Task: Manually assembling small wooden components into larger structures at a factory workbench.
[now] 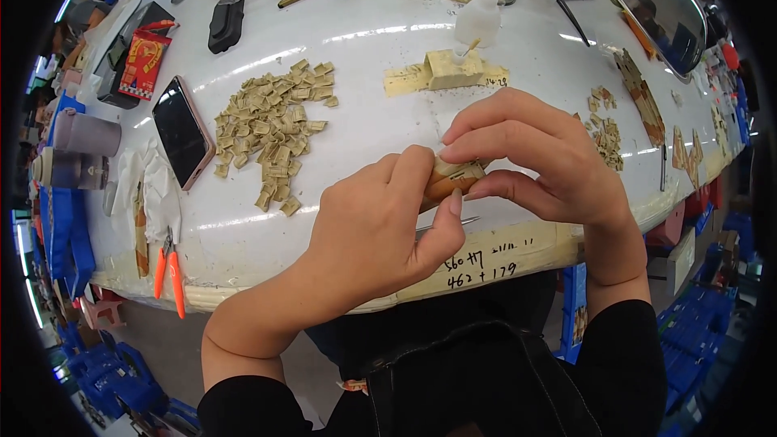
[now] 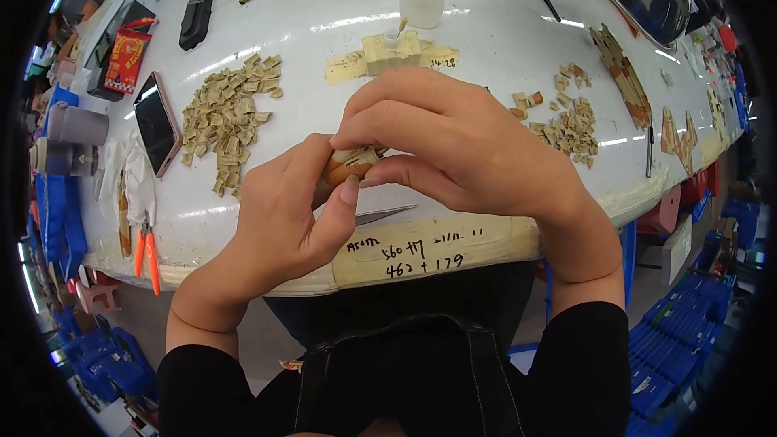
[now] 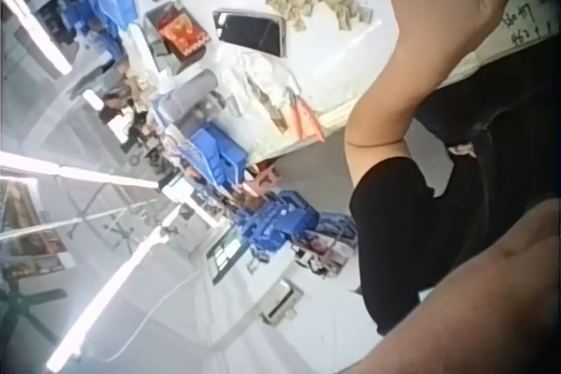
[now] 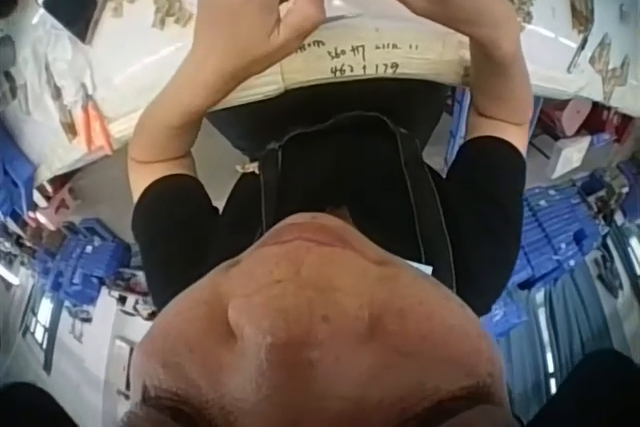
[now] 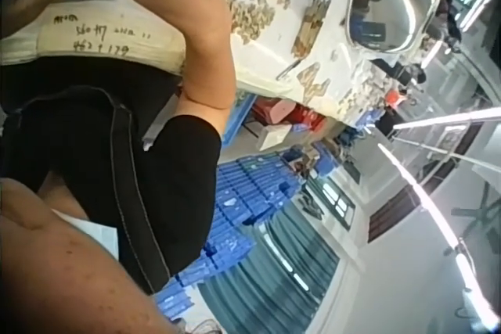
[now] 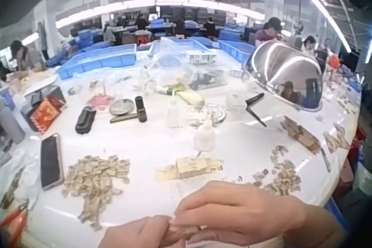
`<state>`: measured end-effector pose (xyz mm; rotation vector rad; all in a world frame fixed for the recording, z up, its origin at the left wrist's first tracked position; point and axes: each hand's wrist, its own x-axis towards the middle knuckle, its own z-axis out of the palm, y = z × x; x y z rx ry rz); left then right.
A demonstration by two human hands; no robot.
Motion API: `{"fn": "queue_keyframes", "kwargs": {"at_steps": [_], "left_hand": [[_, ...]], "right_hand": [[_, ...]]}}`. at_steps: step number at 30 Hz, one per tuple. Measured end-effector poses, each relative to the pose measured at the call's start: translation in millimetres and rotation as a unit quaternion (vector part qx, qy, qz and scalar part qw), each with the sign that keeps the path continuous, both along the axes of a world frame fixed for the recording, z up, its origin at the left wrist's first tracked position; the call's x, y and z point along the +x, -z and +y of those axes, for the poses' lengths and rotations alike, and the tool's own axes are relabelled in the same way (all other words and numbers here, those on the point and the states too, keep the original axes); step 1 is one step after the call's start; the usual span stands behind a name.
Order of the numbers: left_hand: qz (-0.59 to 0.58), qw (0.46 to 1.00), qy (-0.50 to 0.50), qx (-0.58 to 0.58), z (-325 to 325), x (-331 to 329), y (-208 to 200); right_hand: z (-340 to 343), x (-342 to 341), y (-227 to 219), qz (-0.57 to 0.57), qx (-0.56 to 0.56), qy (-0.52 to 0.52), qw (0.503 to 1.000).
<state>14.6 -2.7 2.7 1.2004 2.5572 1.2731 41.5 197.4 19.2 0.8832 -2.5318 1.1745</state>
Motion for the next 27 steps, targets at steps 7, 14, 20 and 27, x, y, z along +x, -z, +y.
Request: {"fn": "queue_keyframes", "kwargs": {"at_steps": [7, 14, 20, 27], "left_hand": [[0.052, 0.999, -0.007, -0.010, -0.5, -0.5, 5.9], [0.103, 0.994, -0.015, -0.024, -0.5, -4.9, 1.0], [0.093, 0.994, -0.021, -0.056, -1.8, -5.5, 2.7], [0.031, 0.999, -0.004, -0.014, -1.7, -8.9, 7.0]], "right_hand": [[-2.5, 0.0, -1.2, 0.001, 0.006, 0.007, 1.000], [-3.7, 2.2, -0.6, -0.004, 0.008, 0.030, 0.999], [-2.0, 2.8, 2.0, -0.055, 0.000, 0.029, 0.998], [-2.1, 2.2, 3.0, -0.085, 0.012, 0.043, 0.995]]}}
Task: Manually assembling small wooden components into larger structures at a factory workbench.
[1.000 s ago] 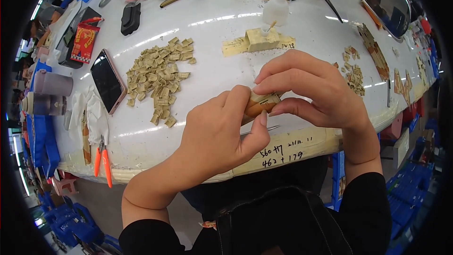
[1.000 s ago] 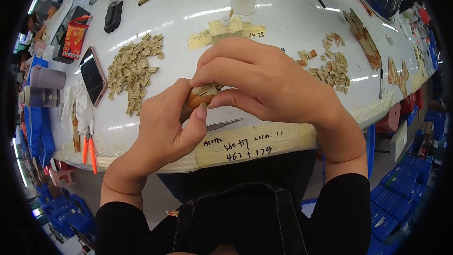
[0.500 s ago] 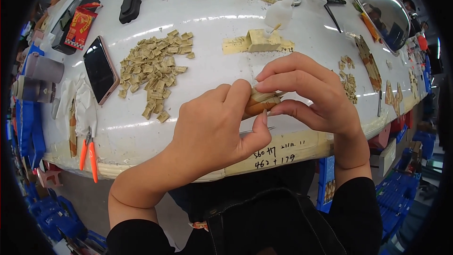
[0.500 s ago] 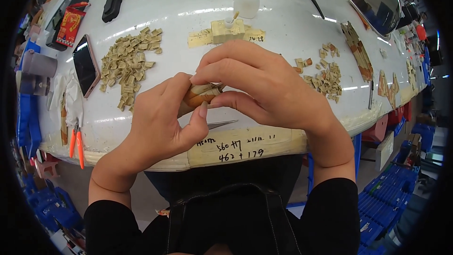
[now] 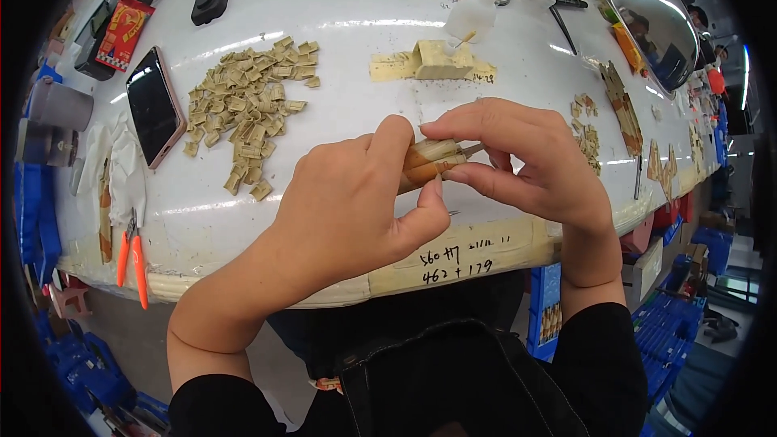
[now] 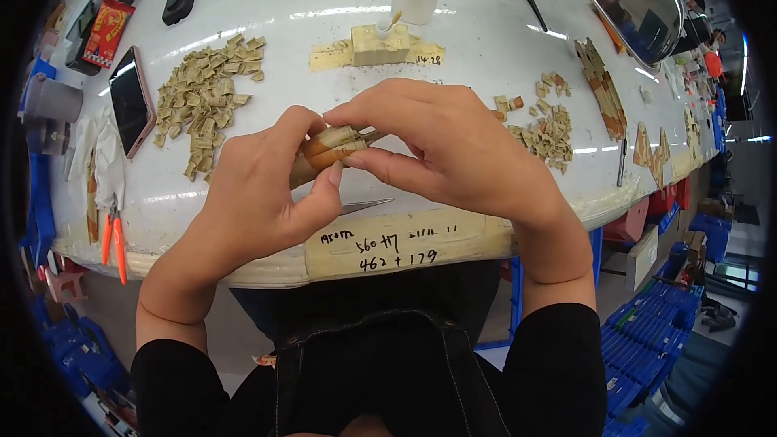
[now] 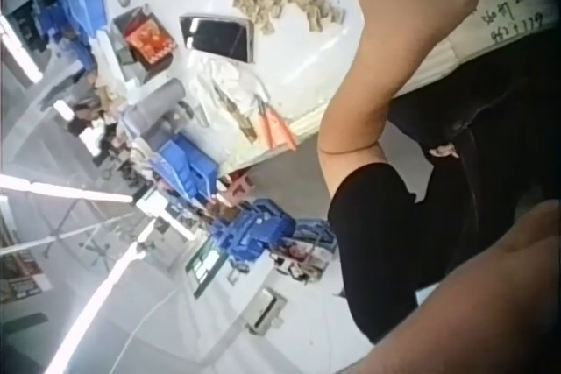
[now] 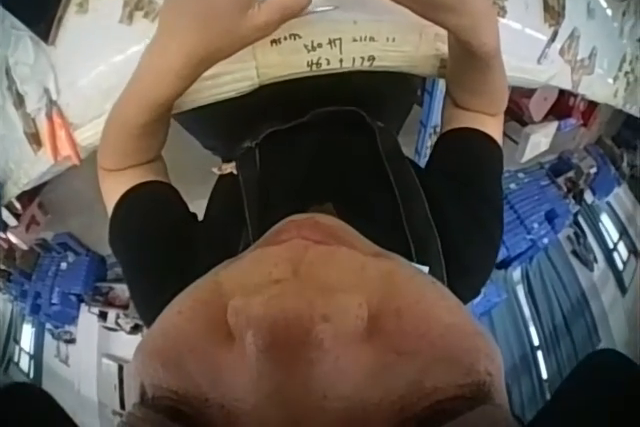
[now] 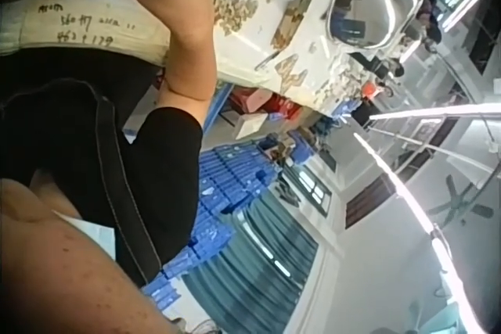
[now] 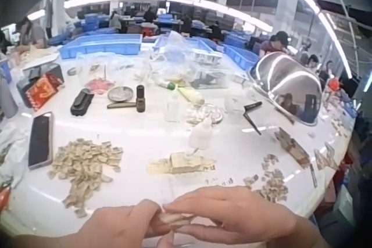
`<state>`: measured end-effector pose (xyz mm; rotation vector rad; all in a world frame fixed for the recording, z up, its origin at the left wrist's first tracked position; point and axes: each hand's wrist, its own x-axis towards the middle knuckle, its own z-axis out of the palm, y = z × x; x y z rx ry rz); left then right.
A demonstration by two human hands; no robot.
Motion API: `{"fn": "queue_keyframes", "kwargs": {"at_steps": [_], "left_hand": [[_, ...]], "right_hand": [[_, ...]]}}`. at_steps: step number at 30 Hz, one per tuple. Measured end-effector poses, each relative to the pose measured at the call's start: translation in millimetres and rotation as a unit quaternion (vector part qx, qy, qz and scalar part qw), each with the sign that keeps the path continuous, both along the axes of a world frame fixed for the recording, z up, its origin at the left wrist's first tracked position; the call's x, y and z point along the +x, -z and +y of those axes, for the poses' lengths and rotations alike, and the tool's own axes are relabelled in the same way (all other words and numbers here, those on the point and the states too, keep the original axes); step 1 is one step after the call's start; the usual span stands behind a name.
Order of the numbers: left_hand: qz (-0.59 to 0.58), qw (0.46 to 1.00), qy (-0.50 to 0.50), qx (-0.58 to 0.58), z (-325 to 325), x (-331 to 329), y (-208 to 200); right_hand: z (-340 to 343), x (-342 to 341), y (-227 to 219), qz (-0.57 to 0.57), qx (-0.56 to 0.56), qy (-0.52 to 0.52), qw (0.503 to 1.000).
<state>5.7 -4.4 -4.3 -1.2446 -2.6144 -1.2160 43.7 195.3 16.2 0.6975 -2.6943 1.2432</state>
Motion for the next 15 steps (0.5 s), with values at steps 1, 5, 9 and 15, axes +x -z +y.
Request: {"fn": "queue_keyframes", "kwargs": {"at_steps": [1, 5, 9, 15], "left_hand": [[-0.025, 1.000, 0.004, 0.008, -0.2, -0.1, -1.1], [-0.094, 0.994, 0.016, -0.053, -4.1, -3.5, -13.1], [-0.061, 0.997, -0.001, -0.053, -4.4, -4.0, -9.5], [0.084, 0.996, -0.038, 0.005, -0.8, -5.2, -2.7]], "right_hand": [[0.4, -0.1, -0.5, 0.002, -0.001, 0.000, 1.000], [1.3, -0.6, -3.6, 0.002, 0.013, 0.025, 1.000], [0.2, -0.5, -1.0, 0.007, 0.000, 0.051, 0.999], [-4.4, 1.2, -5.3, 0.006, -0.037, 0.078, 0.996]]}}
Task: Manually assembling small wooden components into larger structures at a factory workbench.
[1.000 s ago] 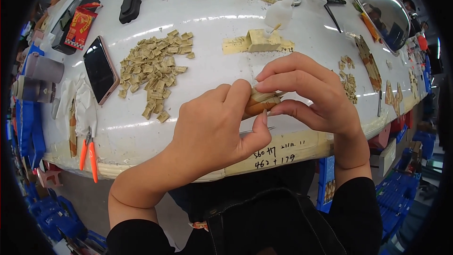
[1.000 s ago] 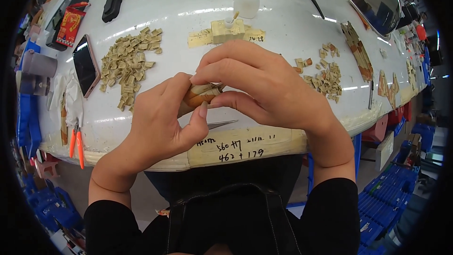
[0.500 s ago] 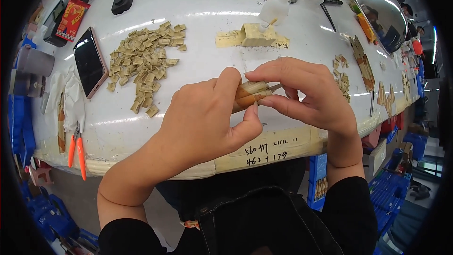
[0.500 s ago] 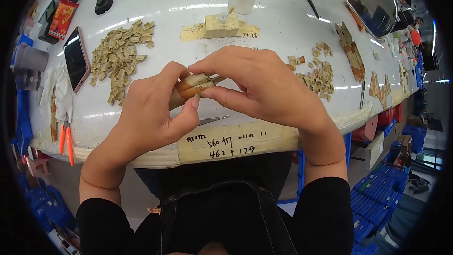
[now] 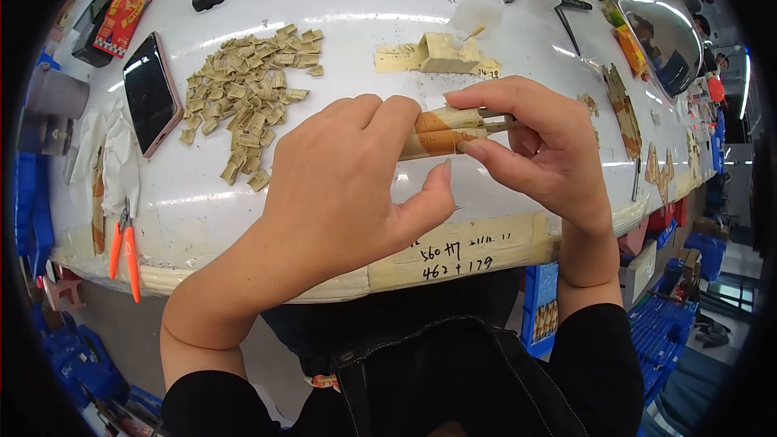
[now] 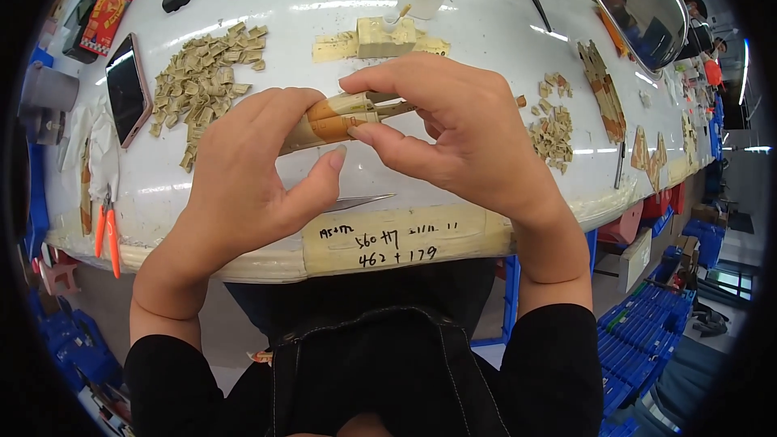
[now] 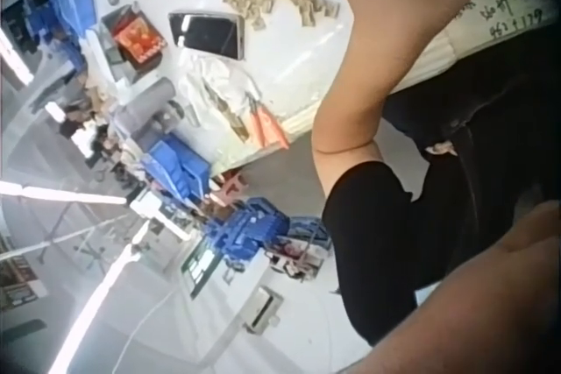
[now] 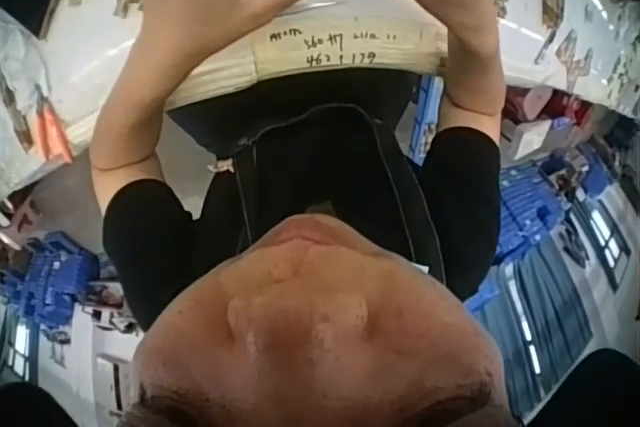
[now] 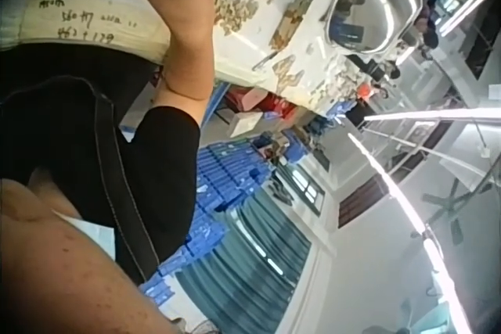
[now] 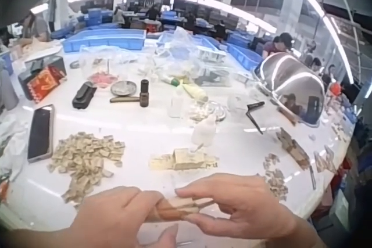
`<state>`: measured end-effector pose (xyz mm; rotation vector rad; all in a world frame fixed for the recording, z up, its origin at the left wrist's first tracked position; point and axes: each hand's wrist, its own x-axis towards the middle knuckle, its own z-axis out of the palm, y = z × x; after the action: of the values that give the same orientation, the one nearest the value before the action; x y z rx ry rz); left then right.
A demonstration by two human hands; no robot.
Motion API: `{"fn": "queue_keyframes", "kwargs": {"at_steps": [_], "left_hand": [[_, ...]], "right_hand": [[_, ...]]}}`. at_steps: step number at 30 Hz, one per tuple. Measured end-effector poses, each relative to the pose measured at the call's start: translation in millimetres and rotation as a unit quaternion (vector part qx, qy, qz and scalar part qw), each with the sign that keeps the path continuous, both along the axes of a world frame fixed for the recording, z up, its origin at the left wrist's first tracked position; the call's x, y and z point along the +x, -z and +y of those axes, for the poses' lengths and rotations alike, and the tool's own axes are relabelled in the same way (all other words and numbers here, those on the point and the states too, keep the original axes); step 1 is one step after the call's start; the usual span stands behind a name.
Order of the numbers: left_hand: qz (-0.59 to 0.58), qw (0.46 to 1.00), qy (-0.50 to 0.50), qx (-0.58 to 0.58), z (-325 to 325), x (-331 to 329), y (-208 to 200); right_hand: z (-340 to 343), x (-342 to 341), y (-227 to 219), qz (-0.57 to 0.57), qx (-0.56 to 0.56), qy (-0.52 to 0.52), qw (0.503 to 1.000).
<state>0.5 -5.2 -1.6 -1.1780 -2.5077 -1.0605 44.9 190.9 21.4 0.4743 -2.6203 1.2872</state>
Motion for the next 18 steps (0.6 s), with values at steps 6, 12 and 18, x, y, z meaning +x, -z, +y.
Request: {"fn": "queue_keyframes", "kwargs": {"at_steps": [6, 12, 18], "left_hand": [[0.009, 0.999, -0.022, -0.038, -2.7, 4.1, -3.4], [0.092, 0.995, -0.039, 0.003, 0.6, 0.5, 2.1], [0.044, 0.998, -0.030, -0.036, -3.1, 3.7, -2.4]], "right_hand": [[-1.5, -0.3, 3.8, -0.012, -0.028, 0.000, 1.000], [-3.8, 0.8, 3.0, -0.007, -0.031, 0.002, 0.999], [-4.5, 2.3, 1.4, -0.011, -0.034, 0.003, 0.999]]}}
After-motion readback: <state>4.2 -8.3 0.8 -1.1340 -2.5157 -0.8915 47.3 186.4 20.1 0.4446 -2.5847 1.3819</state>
